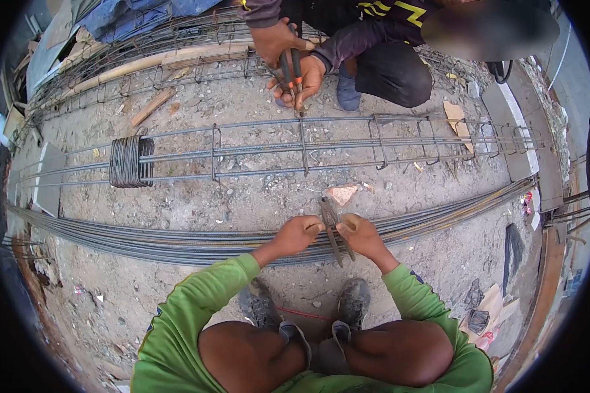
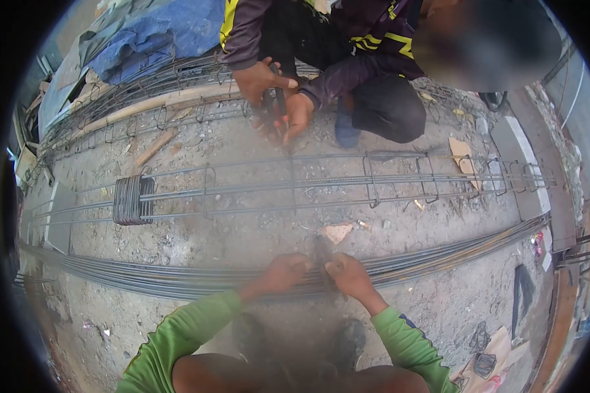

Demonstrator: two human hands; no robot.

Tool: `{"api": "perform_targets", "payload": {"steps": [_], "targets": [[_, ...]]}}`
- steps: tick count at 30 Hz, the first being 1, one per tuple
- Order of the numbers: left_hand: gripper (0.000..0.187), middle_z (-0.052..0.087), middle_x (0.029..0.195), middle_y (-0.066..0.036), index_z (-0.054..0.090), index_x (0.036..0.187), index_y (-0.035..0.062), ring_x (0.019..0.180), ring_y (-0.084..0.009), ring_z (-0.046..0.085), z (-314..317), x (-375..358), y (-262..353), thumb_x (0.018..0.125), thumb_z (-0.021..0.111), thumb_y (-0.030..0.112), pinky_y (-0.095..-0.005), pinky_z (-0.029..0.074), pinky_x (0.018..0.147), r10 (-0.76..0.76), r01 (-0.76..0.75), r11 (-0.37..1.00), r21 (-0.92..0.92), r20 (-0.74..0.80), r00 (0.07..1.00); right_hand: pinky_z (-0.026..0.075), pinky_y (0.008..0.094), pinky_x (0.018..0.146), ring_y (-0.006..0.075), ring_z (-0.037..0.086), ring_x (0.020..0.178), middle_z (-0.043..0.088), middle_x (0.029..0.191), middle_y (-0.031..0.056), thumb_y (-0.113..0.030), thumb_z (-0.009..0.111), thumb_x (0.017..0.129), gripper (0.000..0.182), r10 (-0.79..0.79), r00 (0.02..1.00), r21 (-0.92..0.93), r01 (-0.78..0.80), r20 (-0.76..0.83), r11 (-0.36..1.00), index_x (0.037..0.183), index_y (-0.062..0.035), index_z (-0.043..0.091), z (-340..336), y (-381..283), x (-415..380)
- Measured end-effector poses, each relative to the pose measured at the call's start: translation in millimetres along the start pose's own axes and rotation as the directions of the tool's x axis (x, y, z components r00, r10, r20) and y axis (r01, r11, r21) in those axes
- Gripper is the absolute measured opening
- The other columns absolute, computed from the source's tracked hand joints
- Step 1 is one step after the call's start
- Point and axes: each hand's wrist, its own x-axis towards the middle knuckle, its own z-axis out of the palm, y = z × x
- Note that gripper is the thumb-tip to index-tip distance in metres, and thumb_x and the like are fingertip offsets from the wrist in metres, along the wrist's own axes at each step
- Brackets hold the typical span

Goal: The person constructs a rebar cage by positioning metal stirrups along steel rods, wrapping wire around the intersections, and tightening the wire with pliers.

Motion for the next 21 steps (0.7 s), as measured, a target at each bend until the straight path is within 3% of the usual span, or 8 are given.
{"api": "perform_targets", "payload": {"steps": [1, 2, 4, 5, 10, 12, 14, 21], "targets": [[0.027, 0.067, 0.083, -0.009, 0.071, 0.108, 0.0024, 0.074, -0.0223, 0.062, -4.4, -6.5, 13.6, 0.101, 0.060, 0.026, -0.0392, 0.051, 0.072, -0.003, 0.002, 1.000, 0.007, 0.014, 1.000, 0.052, 0.0374, 0.093, 0.0283, 0.065, 0.118, 0.070, 0.122, 0.0209, -0.029, 0.063, 0.098, 0.046, -0.027, 0.999, 0.132, 0.033, -0.045, 0.991, 0.132, 0.0019, 0.063, 2.0, -0.2, -1.3], [0.027, 0.062, 0.079, -0.004, 0.070, 0.111, 0.0013, 0.071, -0.0166, 0.057, -7.5, -13.9, 26.7, 0.105, 0.057, 0.025, -0.0351, 0.049, 0.068, 0.022, -0.016, 0.986, -0.164, 0.033, 0.999, 0.052, 0.0374, 0.093, 0.0283, 0.065, 0.118, 0.070, 0.122, 0.0209, -0.029, 0.063, 0.098, 0.046, -0.015, 0.999, 0.146, 0.023, -0.050, 0.989, 0.132, 0.0019, 0.063, 2.3, -3.1, -3.9], [0.028, 0.056, 0.075, 0.000, 0.069, 0.114, 0.0002, 0.069, -0.0109, 0.051, -5.5, -20.6, 35.5, 0.108, 0.055, 0.024, -0.0310, 0.046, 0.065, 0.044, -0.022, 0.943, -0.332, 0.058, 0.997, 0.052, 0.0336, 0.092, 0.0197, 0.064, 0.115, 0.071, 0.122, 0.0117, -0.025, 0.063, 0.100, 0.043, -0.025, 0.997, 0.558, -0.017, 0.067, 0.830, 0.135, 0.0002, 0.062, -5.2, -21.9, -8.0], [0.028, 0.055, 0.075, 0.002, 0.069, 0.115, 0.0004, 0.069, -0.0090, 0.050, -3.7, -21.9, 37.1, 0.109, 0.054, 0.024, -0.0296, 0.045, 0.064, 0.088, -0.062, 0.944, -0.324, 0.065, 0.994, 0.052, 0.0314, 0.090, 0.0143, 0.062, 0.107, 0.071, 0.118, 0.0066, -0.022, 0.065, 0.101, 0.041, -0.101, 0.994, 0.573, 0.055, 0.049, 0.818, 0.135, -0.0008, 0.063, -4.9, -20.9, -5.1], [0.028, 0.051, 0.074, 0.004, 0.069, 0.118, 0.0015, 0.065, -0.0070, 0.044, 0.4, -24.7, 37.4, 0.108, 0.056, 0.024, -0.0265, 0.041, 0.060, 0.153, -0.117, 0.920, -0.374, 0.069, 0.986, 0.051, 0.0282, 0.081, 0.0109, 0.061, 0.090, 0.071, 0.102, 0.0060, -0.018, 0.066, 0.100, 0.033, -0.074, 0.996, 0.751, 0.005, 0.058, 0.660, 0.127, 0.0001, 0.068, -6.4, -31.6, -0.5], [0.028, 0.050, 0.073, 0.004, 0.069, 0.118, 0.0024, 0.063, -0.0063, 0.040, 1.8, -27.1, 39.0, 0.108, 0.056, 0.026, -0.0250, 0.036, 0.056, -0.058, 0.164, 0.750, -0.641, 0.182, 0.981, 0.050, 0.0277, 0.077, 0.0100, 0.060, 0.085, 0.070, 0.096, 0.0053, -0.016, 0.066, 0.100, 0.029, -0.041, 0.998, 0.808, -0.015, 0.048, 0.589, 0.123, 0.0007, 0.070, -5.7, -31.4, -0.7], [0.028, 0.049, 0.072, 0.005, 0.069, 0.116, 0.0026, 0.062, -0.0060, 0.039, 7.3, -27.7, 42.8, 0.108, 0.057, 0.027, -0.0241, 0.034, 0.055, -0.110, 0.201, 0.719, -0.666, 0.177, 0.978, 0.050, 0.0270, 0.073, 0.0106, 0.059, 0.081, 0.066, 0.087, 0.0029, -0.013, 0.064, 0.100, 0.020, 0.029, 0.999, 0.873, 0.004, -0.021, 0.487, 0.112, 0.0017, 0.071, -2.1, -35.0, -1.8], [0.030, 0.044, 0.065, 0.006, 0.068, 0.112, 0.0038, 0.057, -0.0039, 0.037, 32.8, -25.9, 78.0, 0.110, 0.053, 0.029, -0.0231, 0.028, 0.050, -0.327, 0.249, 0.700, -0.669, 0.009, 0.945, 0.051, 0.0306, 0.072, 0.0134, 0.059, 0.079, 0.063, 0.090, 0.0045, -0.013, 0.059, 0.103, 0.014, 0.143, 0.986, 0.948, 0.036, -0.085, 0.317, 0.104, 0.0004, 0.065, -6.1, -29.4, 31.7]]}}
